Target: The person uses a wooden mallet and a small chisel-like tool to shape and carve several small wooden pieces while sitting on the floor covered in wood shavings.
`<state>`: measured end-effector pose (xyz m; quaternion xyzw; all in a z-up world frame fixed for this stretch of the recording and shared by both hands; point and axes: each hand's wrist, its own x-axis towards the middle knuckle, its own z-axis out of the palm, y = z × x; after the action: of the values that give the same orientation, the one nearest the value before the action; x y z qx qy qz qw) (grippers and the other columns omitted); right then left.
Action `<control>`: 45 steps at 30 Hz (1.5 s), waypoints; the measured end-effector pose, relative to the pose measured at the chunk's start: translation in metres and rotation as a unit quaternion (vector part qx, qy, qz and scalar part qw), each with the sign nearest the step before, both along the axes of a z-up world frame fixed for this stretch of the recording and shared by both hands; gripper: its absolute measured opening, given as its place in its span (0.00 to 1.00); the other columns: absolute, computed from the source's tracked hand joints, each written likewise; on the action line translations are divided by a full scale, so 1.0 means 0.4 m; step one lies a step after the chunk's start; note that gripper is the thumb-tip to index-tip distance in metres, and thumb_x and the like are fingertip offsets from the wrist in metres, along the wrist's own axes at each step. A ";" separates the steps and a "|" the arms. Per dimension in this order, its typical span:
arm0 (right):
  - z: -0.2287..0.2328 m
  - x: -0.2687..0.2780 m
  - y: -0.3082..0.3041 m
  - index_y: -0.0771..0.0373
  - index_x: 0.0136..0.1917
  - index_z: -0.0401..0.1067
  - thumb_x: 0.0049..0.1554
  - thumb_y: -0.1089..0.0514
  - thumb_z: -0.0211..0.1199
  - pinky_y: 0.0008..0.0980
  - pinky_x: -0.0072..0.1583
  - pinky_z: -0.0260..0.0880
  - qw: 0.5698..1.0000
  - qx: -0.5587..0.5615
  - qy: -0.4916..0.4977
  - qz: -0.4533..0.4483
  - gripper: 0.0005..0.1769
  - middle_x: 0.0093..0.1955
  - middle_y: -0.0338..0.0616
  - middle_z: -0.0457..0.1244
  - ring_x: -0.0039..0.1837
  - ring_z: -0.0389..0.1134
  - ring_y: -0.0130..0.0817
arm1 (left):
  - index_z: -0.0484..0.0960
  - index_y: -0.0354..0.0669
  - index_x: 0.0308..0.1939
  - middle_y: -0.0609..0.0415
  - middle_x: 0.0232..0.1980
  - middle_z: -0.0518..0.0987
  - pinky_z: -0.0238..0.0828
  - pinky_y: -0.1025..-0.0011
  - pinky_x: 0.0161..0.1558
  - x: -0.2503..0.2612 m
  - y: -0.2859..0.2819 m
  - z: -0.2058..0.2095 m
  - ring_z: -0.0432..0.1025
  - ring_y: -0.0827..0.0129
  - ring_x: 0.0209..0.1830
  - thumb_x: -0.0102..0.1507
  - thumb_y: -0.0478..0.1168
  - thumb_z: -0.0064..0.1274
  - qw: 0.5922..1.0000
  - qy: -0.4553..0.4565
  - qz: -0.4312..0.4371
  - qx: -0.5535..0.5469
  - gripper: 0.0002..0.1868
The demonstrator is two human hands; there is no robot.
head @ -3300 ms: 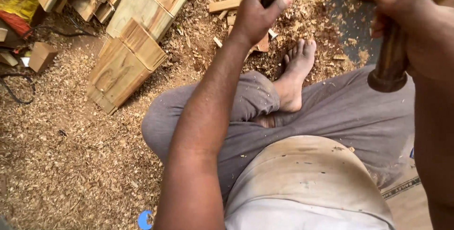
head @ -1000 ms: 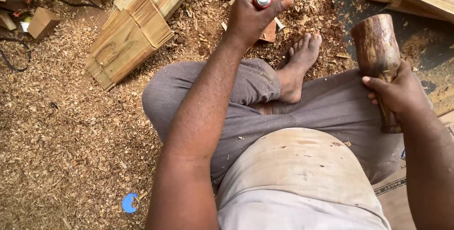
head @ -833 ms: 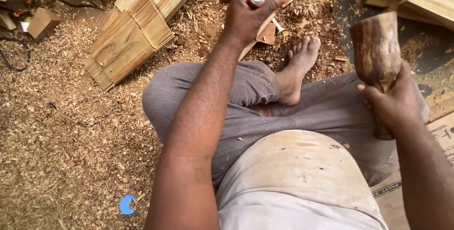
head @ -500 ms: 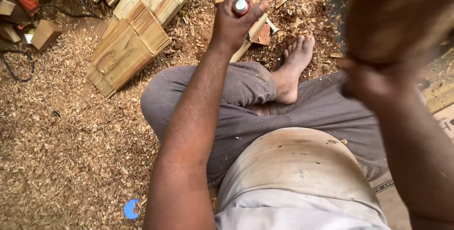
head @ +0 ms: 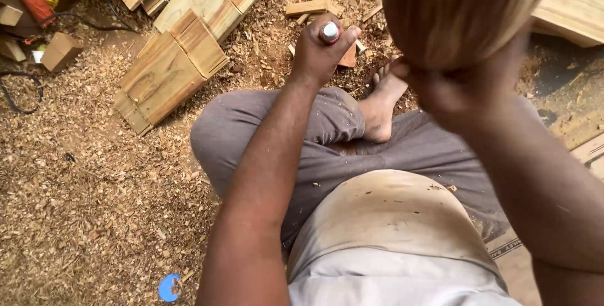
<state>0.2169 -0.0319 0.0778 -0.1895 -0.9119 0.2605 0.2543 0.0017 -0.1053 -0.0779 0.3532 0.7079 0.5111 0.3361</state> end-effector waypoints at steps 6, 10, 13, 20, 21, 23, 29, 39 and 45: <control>0.081 -0.067 0.037 0.57 0.80 0.48 0.51 0.47 0.75 0.56 0.53 0.71 0.914 -0.103 -0.392 -0.019 0.53 0.49 0.65 0.68 0.52 0.71 0.64 | 0.75 0.47 0.44 0.64 0.39 0.77 0.76 0.74 0.41 -0.002 -0.008 -0.040 0.72 0.78 0.40 0.64 0.40 0.59 0.977 -0.153 -0.022 0.145 0.09; 0.141 -0.041 0.025 0.63 0.78 0.47 0.52 0.50 0.78 0.52 0.58 0.72 0.979 -0.094 -0.175 -0.034 0.53 0.57 0.65 0.66 0.57 0.70 0.59 | 0.74 0.45 0.31 0.63 0.30 0.75 0.69 0.73 0.35 0.007 -0.005 -0.093 0.67 0.77 0.31 0.60 0.38 0.66 0.994 -0.079 0.025 0.073 0.13; 0.122 0.005 0.009 0.64 0.67 0.62 0.57 0.51 0.76 0.47 0.62 0.73 0.996 -0.080 0.019 -0.018 0.33 0.60 0.57 0.67 0.62 0.71 0.53 | 0.68 0.46 0.28 0.65 0.28 0.68 0.63 0.74 0.34 0.015 0.006 -0.110 0.61 0.78 0.30 0.62 0.39 0.69 0.987 -0.066 0.023 0.142 0.20; 0.045 -0.067 0.022 0.57 0.70 0.61 0.46 0.51 0.68 0.55 0.51 0.71 0.938 -0.142 -0.315 -0.013 0.40 0.46 0.60 0.68 0.51 0.71 0.60 | 0.68 0.41 0.61 0.53 0.57 0.69 0.67 0.66 0.59 -0.007 -0.041 -0.173 0.65 0.68 0.57 0.69 0.31 0.56 0.943 -0.197 -0.043 0.263 0.19; 0.074 -0.062 0.021 0.55 0.72 0.57 0.46 0.50 0.69 0.54 0.51 0.71 0.934 -0.148 -0.324 -0.024 0.43 0.47 0.59 0.69 0.51 0.71 0.59 | 0.65 0.40 0.68 0.51 0.65 0.69 0.67 0.63 0.66 -0.014 -0.047 -0.184 0.66 0.65 0.65 0.70 0.30 0.54 0.931 -0.204 -0.055 0.296 0.24; 0.128 -0.054 0.013 0.50 0.78 0.50 0.48 0.49 0.69 0.54 0.52 0.71 0.924 -0.160 -0.346 -0.037 0.49 0.47 0.58 0.69 0.51 0.72 0.58 | 0.62 0.39 0.73 0.49 0.69 0.70 0.71 0.61 0.68 -0.019 -0.023 -0.199 0.68 0.62 0.68 0.67 0.28 0.54 0.930 -0.240 -0.031 0.275 0.32; 0.205 -0.049 -0.037 0.58 0.85 0.33 0.57 0.58 0.76 0.46 0.76 0.67 0.966 -0.198 0.148 0.081 0.61 0.73 0.64 0.59 0.77 0.65 0.51 | 0.76 0.30 0.60 0.48 0.54 0.83 0.81 0.68 0.50 -0.024 -0.020 -0.195 0.79 0.64 0.50 0.62 0.26 0.57 0.964 -0.236 0.041 0.114 0.22; -0.019 0.045 0.040 0.56 0.82 0.41 0.51 0.42 0.70 0.51 0.57 0.72 0.927 -0.211 -0.309 0.011 0.57 0.53 0.61 0.69 0.55 0.72 0.57 | 0.80 0.39 0.47 0.53 0.44 0.83 0.79 0.65 0.49 -0.018 -0.046 -0.106 0.78 0.73 0.40 0.71 0.40 0.47 0.987 -0.142 0.074 -0.009 0.09; -0.180 0.327 0.089 0.51 0.73 0.61 0.52 0.41 0.72 0.46 0.62 0.70 0.931 -0.216 -0.281 -0.085 0.41 0.64 0.55 0.69 0.64 0.70 0.47 | 0.75 0.45 0.43 0.55 0.39 0.78 0.73 0.60 0.40 -0.090 0.012 -0.053 0.73 0.70 0.33 0.69 0.42 0.57 0.894 -0.329 0.302 0.030 0.08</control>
<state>0.3477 0.0036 0.0058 -0.3820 -0.8484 0.3645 -0.0384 -0.0344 -0.1004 -0.0991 -0.0558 0.6141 0.6959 0.3681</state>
